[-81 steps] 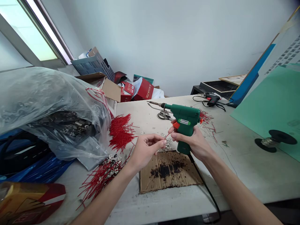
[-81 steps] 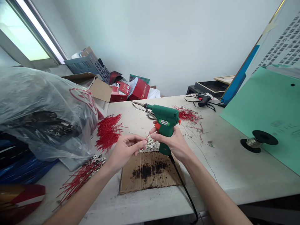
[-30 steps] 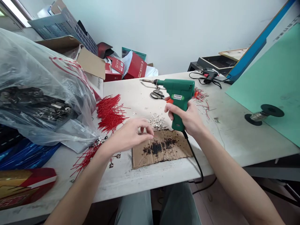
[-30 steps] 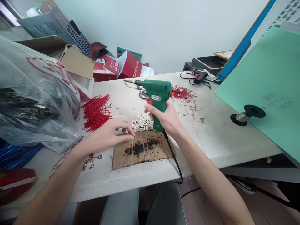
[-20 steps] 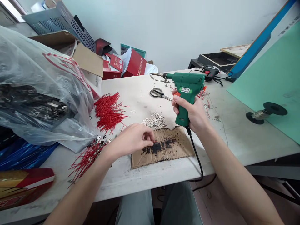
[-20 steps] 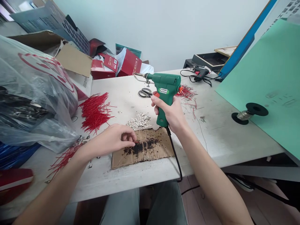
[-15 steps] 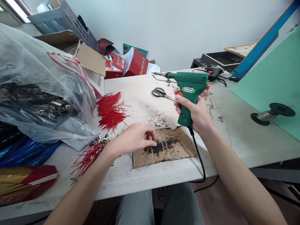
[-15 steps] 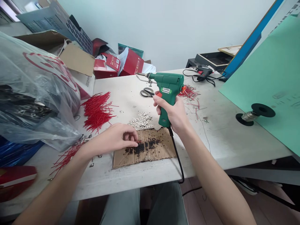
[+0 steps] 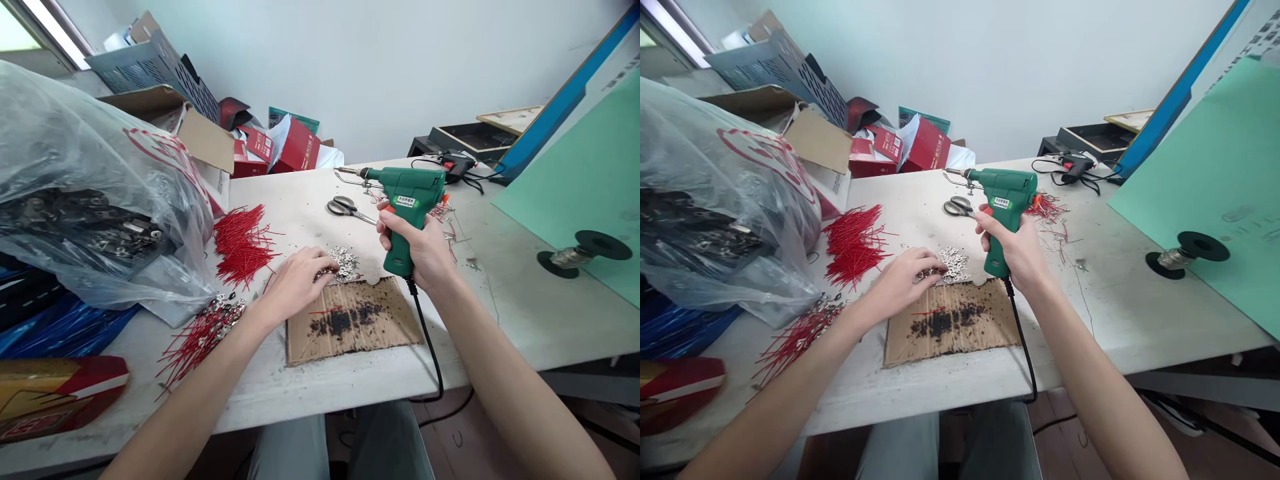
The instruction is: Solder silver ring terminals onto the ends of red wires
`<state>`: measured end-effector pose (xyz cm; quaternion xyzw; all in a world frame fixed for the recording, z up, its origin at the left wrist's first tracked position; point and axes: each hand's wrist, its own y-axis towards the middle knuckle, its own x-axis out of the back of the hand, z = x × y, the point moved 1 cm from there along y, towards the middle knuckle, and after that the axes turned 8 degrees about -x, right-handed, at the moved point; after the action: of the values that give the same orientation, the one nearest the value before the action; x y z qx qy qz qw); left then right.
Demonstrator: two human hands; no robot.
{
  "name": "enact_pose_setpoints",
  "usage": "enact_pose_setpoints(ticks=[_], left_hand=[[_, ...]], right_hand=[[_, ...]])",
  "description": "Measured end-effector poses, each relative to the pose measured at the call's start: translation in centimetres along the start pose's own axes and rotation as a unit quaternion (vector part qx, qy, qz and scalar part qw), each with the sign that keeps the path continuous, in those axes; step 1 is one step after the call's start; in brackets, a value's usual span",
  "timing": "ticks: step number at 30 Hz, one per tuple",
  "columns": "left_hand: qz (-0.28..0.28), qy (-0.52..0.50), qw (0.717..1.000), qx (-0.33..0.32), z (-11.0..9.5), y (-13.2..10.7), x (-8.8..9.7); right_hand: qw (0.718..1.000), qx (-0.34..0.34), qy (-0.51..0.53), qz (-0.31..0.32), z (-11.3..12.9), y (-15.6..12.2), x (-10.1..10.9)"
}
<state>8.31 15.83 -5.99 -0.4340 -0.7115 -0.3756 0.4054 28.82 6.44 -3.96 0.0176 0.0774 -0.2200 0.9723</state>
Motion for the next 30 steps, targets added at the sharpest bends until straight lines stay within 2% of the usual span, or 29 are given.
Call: enact_pose_setpoints(ticks=[14,18,30], left_hand=[[-0.003,0.078,0.997,0.012,-0.9,0.3,0.2],[-0.022,0.088,0.996,0.013,-1.1,0.3,-0.1],[-0.017,0.164,0.986,-0.003,-1.2,0.4,-0.8]], right_hand=[[1.000,-0.002,0.009,-0.003,-0.5,0.0,0.0],[1.000,-0.001,0.007,0.003,-0.5,0.0,-0.1],[1.000,-0.007,-0.008,-0.002,-0.8,0.3,0.1]])
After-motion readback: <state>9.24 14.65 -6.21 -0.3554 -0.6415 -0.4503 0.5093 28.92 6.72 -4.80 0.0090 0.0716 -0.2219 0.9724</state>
